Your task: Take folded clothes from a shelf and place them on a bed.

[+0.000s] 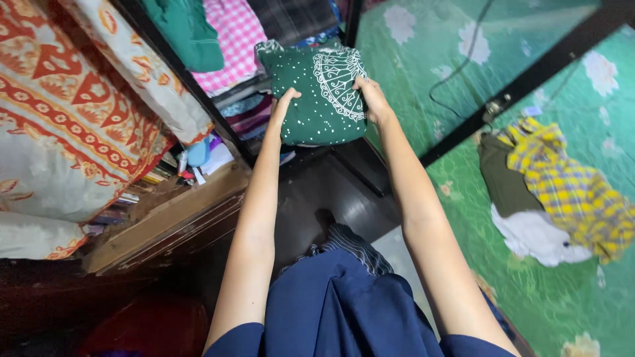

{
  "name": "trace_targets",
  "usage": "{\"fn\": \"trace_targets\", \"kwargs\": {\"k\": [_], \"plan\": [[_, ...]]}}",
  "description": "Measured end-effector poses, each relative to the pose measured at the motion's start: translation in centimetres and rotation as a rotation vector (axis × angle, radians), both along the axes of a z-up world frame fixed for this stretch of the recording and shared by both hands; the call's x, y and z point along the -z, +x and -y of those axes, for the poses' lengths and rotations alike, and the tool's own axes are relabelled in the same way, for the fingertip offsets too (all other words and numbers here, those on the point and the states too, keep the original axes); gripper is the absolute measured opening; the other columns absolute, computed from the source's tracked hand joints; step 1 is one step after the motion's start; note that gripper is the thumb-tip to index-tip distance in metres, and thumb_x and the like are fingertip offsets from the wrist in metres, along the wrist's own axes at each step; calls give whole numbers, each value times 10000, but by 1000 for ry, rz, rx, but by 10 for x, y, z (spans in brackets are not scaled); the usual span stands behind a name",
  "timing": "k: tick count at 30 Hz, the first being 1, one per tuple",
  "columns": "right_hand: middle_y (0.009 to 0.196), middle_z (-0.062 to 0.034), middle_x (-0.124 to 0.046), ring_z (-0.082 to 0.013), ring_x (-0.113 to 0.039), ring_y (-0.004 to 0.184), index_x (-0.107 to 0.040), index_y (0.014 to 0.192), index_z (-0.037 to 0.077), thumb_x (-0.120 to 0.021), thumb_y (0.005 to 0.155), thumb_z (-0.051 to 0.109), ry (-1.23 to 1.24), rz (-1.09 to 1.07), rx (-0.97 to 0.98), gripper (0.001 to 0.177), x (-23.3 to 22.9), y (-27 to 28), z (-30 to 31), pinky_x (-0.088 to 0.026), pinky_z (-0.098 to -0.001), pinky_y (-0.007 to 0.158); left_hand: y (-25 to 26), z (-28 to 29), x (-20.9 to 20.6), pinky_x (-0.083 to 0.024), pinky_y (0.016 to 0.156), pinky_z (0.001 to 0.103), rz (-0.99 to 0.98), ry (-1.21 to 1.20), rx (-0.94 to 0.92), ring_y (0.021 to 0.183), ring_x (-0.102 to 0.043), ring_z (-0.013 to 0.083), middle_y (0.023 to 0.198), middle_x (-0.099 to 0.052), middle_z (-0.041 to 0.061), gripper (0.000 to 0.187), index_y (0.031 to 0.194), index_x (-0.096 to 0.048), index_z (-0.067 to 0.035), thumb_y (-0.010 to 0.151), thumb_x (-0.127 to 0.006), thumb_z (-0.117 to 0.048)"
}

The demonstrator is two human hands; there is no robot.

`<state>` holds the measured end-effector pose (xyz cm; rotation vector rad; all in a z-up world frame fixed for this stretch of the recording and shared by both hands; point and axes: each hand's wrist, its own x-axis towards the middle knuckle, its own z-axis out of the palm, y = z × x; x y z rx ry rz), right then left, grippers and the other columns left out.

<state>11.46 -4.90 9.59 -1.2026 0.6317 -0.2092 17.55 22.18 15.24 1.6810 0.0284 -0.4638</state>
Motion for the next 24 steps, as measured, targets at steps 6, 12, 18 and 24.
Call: {"fn": "trace_targets", "kwargs": {"k": [6, 12, 18, 24], "plan": [[825, -155, -682, -275, -728, 812, -724, 892, 90, -730, 663, 279, -86, -108, 119, 298, -4, -86, 13, -606, -451, 668, -33, 34, 51, -379, 1211, 337, -24, 54, 139, 1396, -491, 199, 1445, -572, 74, 1008, 1427, -563, -147, 629, -915, -652], [1003, -186, -714, -301, -735, 974, -754, 1054, 37, -772, 692, 408, -125, -199, 208, 518, -6, -175, 35, -606, -502, 768, -128, 57, -10, -395, 1212, 397, -82, -6, 284, 1434, -461, 251, 1500, -516, 154, 1051, 1490, -475, -75, 662, -896, -566], [909, -157, -718, -257, -745, 886, -766, 980, 35, -823, 669, 460, -93, -213, 374, 530, -13, -271, 60, -629, -424, 742, -177, 117, 25, -594, 957, 437, -140, -89, 445, 1182, -660, 293, 1277, -645, 184, 827, 1341, -626, -60, 679, -912, -464], [1131, -182, -735, -295, -688, 1167, -770, 1075, 16, -866, 707, 673, -220, -299, 493, 759, -69, -378, 58, -575, -470, 950, -232, 193, 48, -628, 912, 480, -180, -74, 634, 1193, -667, 326, 1327, -632, 221, 876, 1367, -585, -44, 703, -951, -480]]}}
